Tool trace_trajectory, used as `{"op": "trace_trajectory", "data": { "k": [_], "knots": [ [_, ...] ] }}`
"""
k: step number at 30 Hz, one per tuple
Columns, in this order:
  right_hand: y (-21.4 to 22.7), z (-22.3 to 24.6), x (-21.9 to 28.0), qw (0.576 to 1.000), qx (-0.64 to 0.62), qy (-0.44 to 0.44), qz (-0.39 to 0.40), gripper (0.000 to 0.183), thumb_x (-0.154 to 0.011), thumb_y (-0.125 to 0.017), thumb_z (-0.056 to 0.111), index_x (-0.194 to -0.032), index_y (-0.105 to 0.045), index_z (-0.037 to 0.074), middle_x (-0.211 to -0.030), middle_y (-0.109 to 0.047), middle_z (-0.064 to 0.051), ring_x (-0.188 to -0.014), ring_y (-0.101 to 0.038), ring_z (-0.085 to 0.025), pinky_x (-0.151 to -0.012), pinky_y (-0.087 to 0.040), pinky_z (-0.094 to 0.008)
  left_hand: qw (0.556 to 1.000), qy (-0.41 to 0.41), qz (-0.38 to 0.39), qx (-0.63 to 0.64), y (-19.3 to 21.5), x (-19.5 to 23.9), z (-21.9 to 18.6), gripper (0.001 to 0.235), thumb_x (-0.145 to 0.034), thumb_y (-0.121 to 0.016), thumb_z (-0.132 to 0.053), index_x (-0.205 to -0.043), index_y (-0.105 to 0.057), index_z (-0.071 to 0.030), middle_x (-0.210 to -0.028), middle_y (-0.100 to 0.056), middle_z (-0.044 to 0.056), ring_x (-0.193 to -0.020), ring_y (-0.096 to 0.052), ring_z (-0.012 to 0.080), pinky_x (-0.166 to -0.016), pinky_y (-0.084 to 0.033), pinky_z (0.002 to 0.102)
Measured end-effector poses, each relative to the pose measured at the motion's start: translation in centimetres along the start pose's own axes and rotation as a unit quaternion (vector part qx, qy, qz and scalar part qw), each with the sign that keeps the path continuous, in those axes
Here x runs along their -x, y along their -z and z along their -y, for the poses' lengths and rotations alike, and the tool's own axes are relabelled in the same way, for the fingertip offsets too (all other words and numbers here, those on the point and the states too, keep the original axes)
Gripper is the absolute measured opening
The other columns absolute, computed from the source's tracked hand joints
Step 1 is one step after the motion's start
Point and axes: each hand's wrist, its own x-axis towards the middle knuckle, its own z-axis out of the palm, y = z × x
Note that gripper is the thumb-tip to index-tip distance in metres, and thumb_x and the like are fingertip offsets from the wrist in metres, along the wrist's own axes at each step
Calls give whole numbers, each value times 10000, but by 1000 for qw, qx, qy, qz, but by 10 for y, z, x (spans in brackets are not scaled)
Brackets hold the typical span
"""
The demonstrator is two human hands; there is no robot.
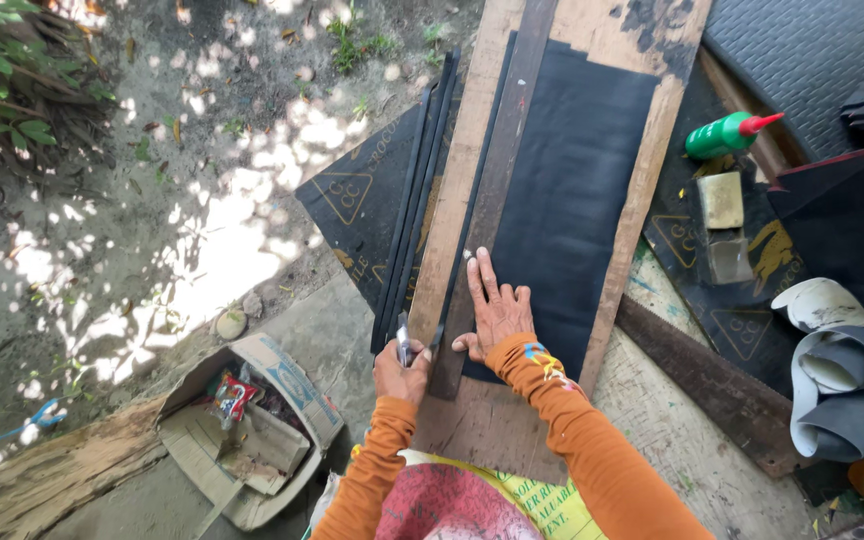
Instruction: The person uses a utility knife and a metal ruler to cut a black rubber sheet into long strips on a wooden workbench. The person repeatedly aligns the ruler, cuts along its edge, and stacks the cut strips. A sharpening stone is briefly handled before resuming cutting.
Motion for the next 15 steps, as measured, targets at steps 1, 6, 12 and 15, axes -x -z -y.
{"op": "trace_trajectory", "data": {
  "k": [1,6,12,15],
  "knots": [
    [1,1,2,1000,5,0,0,1425,-597,-894,579,-1607,-59,19,-1708,-8,-148,-966,-535,-304,-916,-375,-453,997,-15,15,76,0,2,-1,211,-774,-808,-132,-944,-710,-56,-749,-722,85,-665,-685,192,-671,-548,330],
    [9,2,4,1000,-21,0,1,1440,-571,-918,534,-1603,-55,20,-1705,-17,-143,-972,-532,-316,-917,-373,-450,910,123,137,371,30,-1,-27,285,-792,-789,-47,-1031,-634,-54,-676,-619,23,-408,-437,67,-351,-321,256],
    [9,0,2,999,-35,-2,6,1432,-587,-925,507,-1601,-39,19,-1709,2,-138,-954,-527,-319,-909,-371,-444,861,69,156,480,98,15,-69,223,-860,-755,-21,-1017,-598,-34,-782,-653,81,-408,-407,42,-349,-319,237],
    [7,-2,3,999,-45,-2,9,1439,-588,-920,510,-1607,-30,22,-1716,11,-130,-958,-521,-315,-910,-369,-432,840,38,157,517,109,23,-76,213,-823,-720,-18,-966,-563,-46,-861,-757,152,-372,-390,39,-322,-310,230]
  ]
}}
